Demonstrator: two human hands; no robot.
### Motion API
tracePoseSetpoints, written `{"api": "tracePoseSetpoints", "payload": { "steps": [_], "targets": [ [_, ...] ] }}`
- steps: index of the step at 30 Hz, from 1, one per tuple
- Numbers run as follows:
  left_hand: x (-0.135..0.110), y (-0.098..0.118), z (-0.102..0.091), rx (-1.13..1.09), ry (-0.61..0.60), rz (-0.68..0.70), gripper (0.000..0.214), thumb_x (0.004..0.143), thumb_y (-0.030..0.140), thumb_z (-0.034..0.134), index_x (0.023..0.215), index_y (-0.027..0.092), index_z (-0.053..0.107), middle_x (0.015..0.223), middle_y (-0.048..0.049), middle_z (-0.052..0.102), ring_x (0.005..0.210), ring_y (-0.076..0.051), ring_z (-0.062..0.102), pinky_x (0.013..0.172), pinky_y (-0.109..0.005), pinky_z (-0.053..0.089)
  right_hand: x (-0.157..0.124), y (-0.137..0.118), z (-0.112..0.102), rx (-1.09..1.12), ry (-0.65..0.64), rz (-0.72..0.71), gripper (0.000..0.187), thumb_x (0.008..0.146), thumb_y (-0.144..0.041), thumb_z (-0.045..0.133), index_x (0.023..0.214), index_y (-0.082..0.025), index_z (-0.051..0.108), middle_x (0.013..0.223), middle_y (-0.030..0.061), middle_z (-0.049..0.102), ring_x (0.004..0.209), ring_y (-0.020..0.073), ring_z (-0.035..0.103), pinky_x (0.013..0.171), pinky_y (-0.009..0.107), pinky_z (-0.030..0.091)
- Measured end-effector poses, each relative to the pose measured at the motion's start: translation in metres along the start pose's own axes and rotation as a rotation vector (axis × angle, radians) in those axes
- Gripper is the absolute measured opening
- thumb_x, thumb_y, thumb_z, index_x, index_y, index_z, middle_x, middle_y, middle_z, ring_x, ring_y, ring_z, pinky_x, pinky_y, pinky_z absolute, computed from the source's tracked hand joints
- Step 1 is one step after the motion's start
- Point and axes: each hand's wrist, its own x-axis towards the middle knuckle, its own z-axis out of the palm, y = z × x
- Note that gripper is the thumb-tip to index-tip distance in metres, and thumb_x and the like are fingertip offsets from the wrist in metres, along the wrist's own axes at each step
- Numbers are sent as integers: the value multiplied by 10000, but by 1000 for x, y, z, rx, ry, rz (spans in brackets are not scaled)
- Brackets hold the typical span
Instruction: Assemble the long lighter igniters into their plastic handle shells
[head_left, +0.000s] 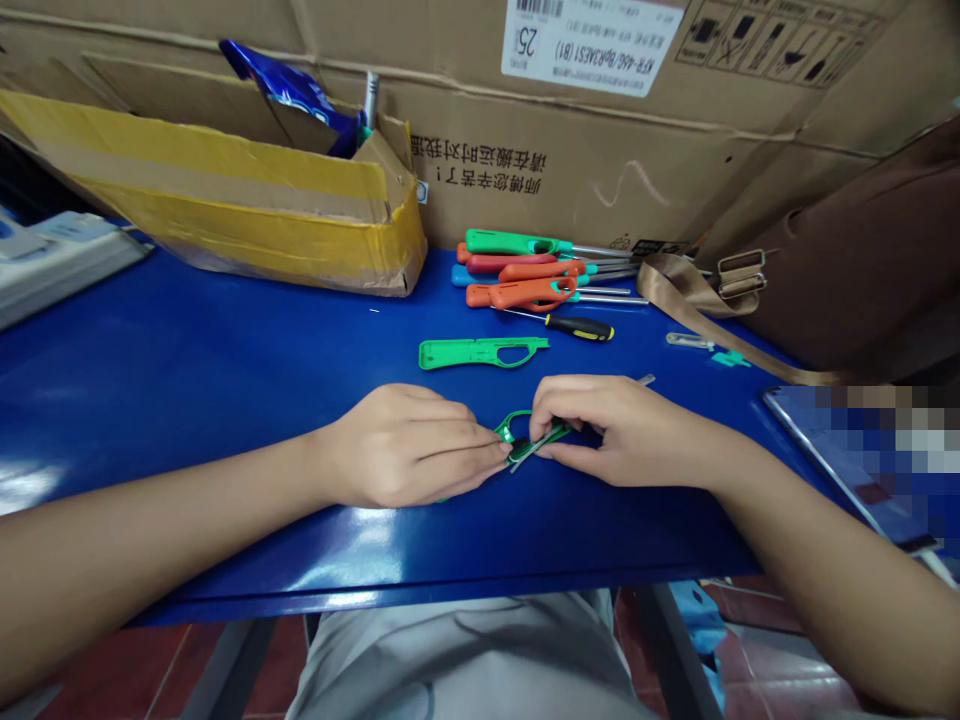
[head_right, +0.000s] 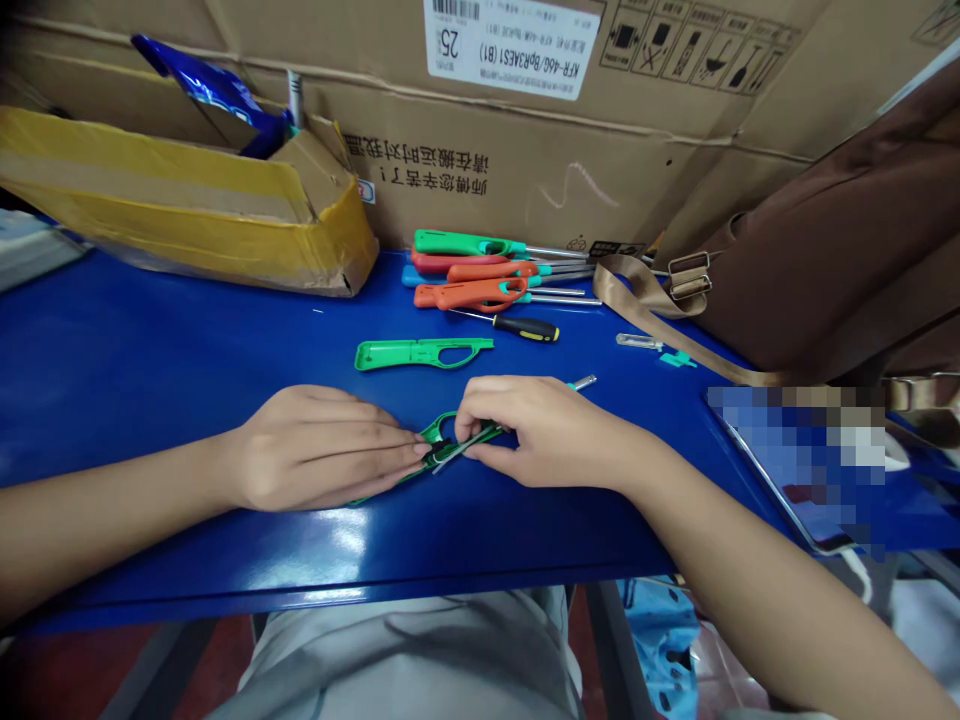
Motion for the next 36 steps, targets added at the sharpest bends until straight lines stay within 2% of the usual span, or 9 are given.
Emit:
{"api": "tracePoseSetpoints", "payload": {
  "steps": [5,13,17,21,25,28,31,36],
  "targets": [
    [0,0,0,-6,-23,-51,100,950,216,680,1024,154,707,916,-43,813,756,-120,771,711,-193,617,0,1,-2,17,19,8,29,933,-199,656,960,-205,663,962,21,682,823,143,596,696,264,425],
    [4,5,-1,-35,-50,-99,212,933,284,703,1071,123,696,932,-51,813,742,-152,773,675,-242,620,-3,-2,-7,47,5,4,28,882,-164,657,884,-192,653,946,17,634,781,123,565,707,253,434],
    [5,7,-3,-47,-80,-115,218,944,314,687,1056,128,703,926,-56,810,765,-164,773,671,-248,611,-2,2,-7,65,17,1,132,899,-137,636,776,-179,614,904,14,610,776,115,570,721,247,437],
    [9,12,-8,-25,-112,-141,315,952,385,673,1118,120,700,929,-78,798,770,-185,758,654,-271,596,-1,3,-7,18,29,-11,74,886,-124,668,887,-183,624,903,7,621,757,117,553,687,245,422],
    [15,21,-11,-5,-209,-195,427,949,451,667,1186,96,692,1021,-103,773,854,-248,733,653,-343,594,-1,3,-6,-25,22,-16,67,920,-152,665,960,-188,625,941,16,634,811,129,573,714,250,432],
    [15,26,-9,-6,-247,-230,366,969,390,658,1181,94,694,1048,-97,764,892,-251,717,692,-355,596,-1,4,-6,-41,29,-16,66,924,-163,673,964,-188,626,932,12,632,805,127,569,710,250,434],
    [13,27,-6,-11,-225,-243,244,989,286,635,1135,105,708,1029,-79,768,875,-221,713,709,-329,589,-1,6,-6,-36,40,-22,65,920,-163,679,959,-184,630,925,15,637,792,126,572,698,251,438],
    [11,24,-5,5,-210,-182,181,994,221,618,1129,148,714,1018,-54,779,860,-192,717,680,-293,575,-2,5,-7,-23,49,-43,44,943,-144,628,939,-171,662,904,28,652,802,124,607,710,245,452]
  ]
}}
